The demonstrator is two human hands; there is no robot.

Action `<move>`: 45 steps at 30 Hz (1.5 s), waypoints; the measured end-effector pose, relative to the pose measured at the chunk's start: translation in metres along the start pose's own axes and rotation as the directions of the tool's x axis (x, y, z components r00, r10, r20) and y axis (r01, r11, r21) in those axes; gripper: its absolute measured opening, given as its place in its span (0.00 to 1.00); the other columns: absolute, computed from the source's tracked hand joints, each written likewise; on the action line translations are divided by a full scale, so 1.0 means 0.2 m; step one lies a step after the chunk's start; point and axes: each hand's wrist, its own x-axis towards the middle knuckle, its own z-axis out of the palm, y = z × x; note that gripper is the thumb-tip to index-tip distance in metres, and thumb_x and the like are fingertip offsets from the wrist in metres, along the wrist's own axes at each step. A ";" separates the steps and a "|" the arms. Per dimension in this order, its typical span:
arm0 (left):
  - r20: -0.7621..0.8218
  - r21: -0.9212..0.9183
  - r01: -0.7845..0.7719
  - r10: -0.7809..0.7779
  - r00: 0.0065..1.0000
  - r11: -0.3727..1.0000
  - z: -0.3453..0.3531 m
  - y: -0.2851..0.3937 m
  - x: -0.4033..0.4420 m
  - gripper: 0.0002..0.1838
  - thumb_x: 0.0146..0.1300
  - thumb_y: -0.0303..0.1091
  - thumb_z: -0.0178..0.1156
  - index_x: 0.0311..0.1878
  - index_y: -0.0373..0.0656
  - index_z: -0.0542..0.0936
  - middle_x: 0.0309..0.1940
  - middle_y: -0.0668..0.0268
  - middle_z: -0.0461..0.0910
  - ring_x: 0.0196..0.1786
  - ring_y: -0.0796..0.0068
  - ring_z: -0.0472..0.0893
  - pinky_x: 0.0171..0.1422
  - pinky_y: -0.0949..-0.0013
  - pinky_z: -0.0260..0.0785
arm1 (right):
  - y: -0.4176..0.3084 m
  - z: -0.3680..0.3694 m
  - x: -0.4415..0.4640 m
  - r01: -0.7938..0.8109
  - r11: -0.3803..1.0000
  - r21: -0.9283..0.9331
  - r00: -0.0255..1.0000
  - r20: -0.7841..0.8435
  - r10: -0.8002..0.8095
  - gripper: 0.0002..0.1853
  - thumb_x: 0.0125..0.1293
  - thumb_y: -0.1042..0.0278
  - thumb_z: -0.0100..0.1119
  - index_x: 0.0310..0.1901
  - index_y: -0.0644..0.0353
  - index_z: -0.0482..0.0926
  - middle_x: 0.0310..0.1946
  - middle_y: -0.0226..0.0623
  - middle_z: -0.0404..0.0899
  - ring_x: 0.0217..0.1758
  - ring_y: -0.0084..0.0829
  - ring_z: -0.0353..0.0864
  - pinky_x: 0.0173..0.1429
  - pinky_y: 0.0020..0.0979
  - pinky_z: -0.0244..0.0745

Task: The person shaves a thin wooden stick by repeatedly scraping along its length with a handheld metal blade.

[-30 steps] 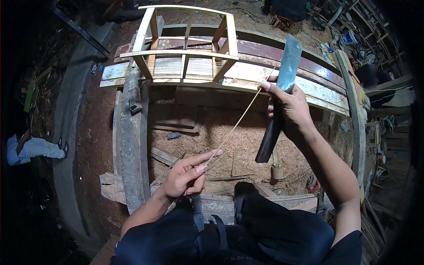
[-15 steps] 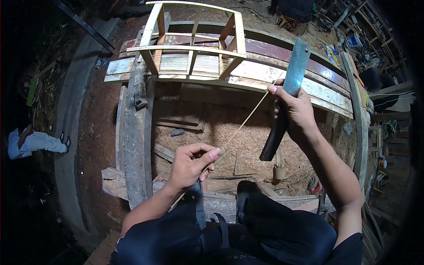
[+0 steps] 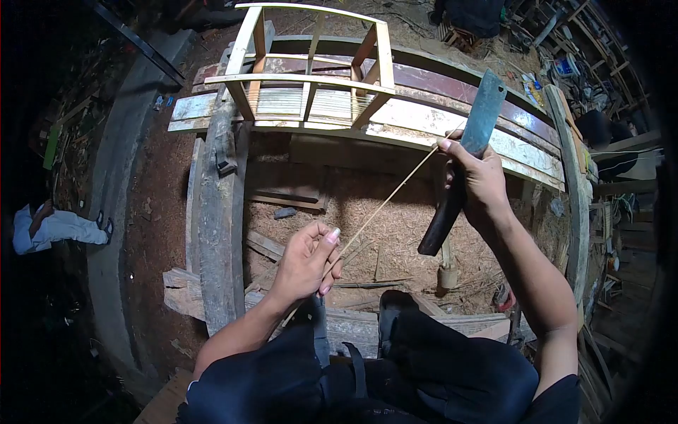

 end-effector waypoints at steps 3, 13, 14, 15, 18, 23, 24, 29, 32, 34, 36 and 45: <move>0.066 0.064 0.071 -0.076 0.995 0.995 -0.02 0.01 0.00 0.13 0.85 0.40 0.47 0.44 0.41 0.69 0.20 0.58 0.78 0.11 0.79 0.70 0.14 0.75 0.60 | -0.01 -0.01 0.01 -0.006 1.000 0.019 1.000 -0.028 0.007 0.14 0.67 0.68 0.75 0.49 0.57 0.80 0.31 0.28 0.80 0.22 0.19 0.75 0.27 0.26 0.74; 0.258 0.148 0.231 -0.263 0.930 0.962 -0.15 -0.03 0.03 0.14 0.85 0.40 0.48 0.47 0.38 0.74 0.30 0.57 0.82 0.19 0.76 0.79 0.21 0.74 0.71 | -0.03 -0.13 0.09 0.052 0.987 0.151 0.994 -0.107 -0.036 0.17 0.67 0.66 0.74 0.53 0.58 0.79 0.35 0.30 0.80 0.24 0.20 0.72 0.29 0.26 0.72; 0.256 0.150 0.212 -0.245 0.935 0.966 -0.13 -0.01 0.02 0.14 0.85 0.39 0.48 0.51 0.37 0.76 0.30 0.58 0.82 0.20 0.76 0.79 0.23 0.74 0.72 | -0.03 -0.12 0.08 0.052 0.987 0.149 0.993 -0.109 -0.036 0.17 0.67 0.66 0.74 0.53 0.58 0.79 0.35 0.30 0.80 0.24 0.20 0.72 0.29 0.26 0.72; 0.253 0.151 0.194 -0.227 0.940 0.969 -0.11 0.01 0.01 0.15 0.85 0.39 0.48 0.55 0.36 0.77 0.30 0.58 0.83 0.21 0.77 0.80 0.24 0.74 0.73 | -0.02 -0.11 0.08 0.057 0.989 0.137 0.993 -0.108 -0.042 0.17 0.67 0.65 0.74 0.52 0.58 0.79 0.35 0.31 0.81 0.23 0.20 0.72 0.28 0.26 0.72; 0.340 0.128 0.163 -0.197 0.919 0.978 -0.08 0.02 0.02 0.17 0.84 0.37 0.49 0.63 0.35 0.78 0.30 0.60 0.83 0.22 0.81 0.79 0.27 0.76 0.72 | 0.01 -0.11 0.09 0.077 0.993 0.090 0.993 -0.093 -0.068 0.16 0.67 0.64 0.74 0.51 0.59 0.80 0.35 0.33 0.83 0.23 0.21 0.74 0.28 0.27 0.74; 0.372 0.168 0.069 -0.128 0.919 0.983 -0.03 0.05 0.01 0.20 0.83 0.34 0.51 0.71 0.37 0.76 0.29 0.61 0.84 0.20 0.85 0.72 0.26 0.79 0.65 | -0.01 -0.05 0.04 0.067 0.995 0.072 0.996 -0.070 -0.062 0.17 0.67 0.65 0.75 0.52 0.59 0.80 0.35 0.33 0.83 0.22 0.21 0.76 0.27 0.28 0.77; 0.376 0.157 0.037 -0.094 0.922 0.987 -0.03 0.05 0.01 0.21 0.83 0.33 0.51 0.74 0.38 0.74 0.29 0.62 0.83 0.20 0.86 0.70 0.26 0.80 0.62 | -0.02 -0.04 0.04 0.067 0.995 0.069 0.996 -0.058 -0.063 0.16 0.67 0.68 0.75 0.53 0.60 0.80 0.34 0.33 0.83 0.22 0.21 0.77 0.27 0.27 0.77; 0.312 0.092 0.028 -0.055 0.949 0.995 -0.07 0.01 0.00 0.24 0.82 0.31 0.53 0.77 0.42 0.72 0.29 0.64 0.83 0.20 0.88 0.67 0.26 0.80 0.60 | -0.03 -0.03 -0.03 0.123 0.985 -0.124 0.992 0.023 -0.121 0.23 0.70 0.60 0.74 0.59 0.60 0.76 0.28 0.25 0.77 0.21 0.18 0.75 0.25 0.25 0.72; 0.312 0.076 0.012 -0.035 0.949 0.997 -0.08 0.00 0.00 0.25 0.82 0.31 0.54 0.79 0.45 0.70 0.29 0.65 0.84 0.21 0.89 0.66 0.26 0.80 0.61 | 0.01 -0.02 -0.03 0.206 0.967 -0.150 0.970 0.159 -0.182 0.27 0.73 0.61 0.70 0.67 0.57 0.70 0.27 0.24 0.75 0.20 0.17 0.73 0.23 0.26 0.69; 0.304 0.074 -0.005 -0.018 0.952 0.997 -0.08 0.01 0.00 0.25 0.82 0.31 0.54 0.79 0.45 0.70 0.29 0.65 0.84 0.21 0.89 0.66 0.26 0.80 0.61 | 0.06 -0.03 0.00 0.280 0.931 -0.235 0.948 0.220 -0.230 0.31 0.77 0.63 0.65 0.75 0.54 0.62 0.31 0.27 0.76 0.25 0.18 0.75 0.30 0.25 0.73; 0.315 0.060 -0.002 -0.017 0.949 0.998 -0.07 0.02 -0.01 0.25 0.82 0.30 0.54 0.79 0.46 0.70 0.29 0.66 0.83 0.21 0.89 0.65 0.26 0.80 0.61 | 0.08 -0.02 0.01 0.572 0.755 -0.321 0.819 0.270 -0.506 0.34 0.78 0.67 0.62 0.79 0.55 0.56 0.38 0.32 0.78 0.35 0.19 0.77 0.40 0.24 0.76; 0.321 -0.014 -0.008 0.012 0.947 1.000 -0.08 0.01 -0.03 0.26 0.81 0.29 0.55 0.80 0.46 0.69 0.25 0.68 0.80 0.20 0.89 0.65 0.26 0.80 0.61 | 0.06 -0.05 -0.04 0.596 0.714 -0.368 0.783 0.462 -0.415 0.41 0.74 0.84 0.58 0.84 0.45 0.56 0.61 0.47 0.82 0.48 0.25 0.83 0.57 0.32 0.81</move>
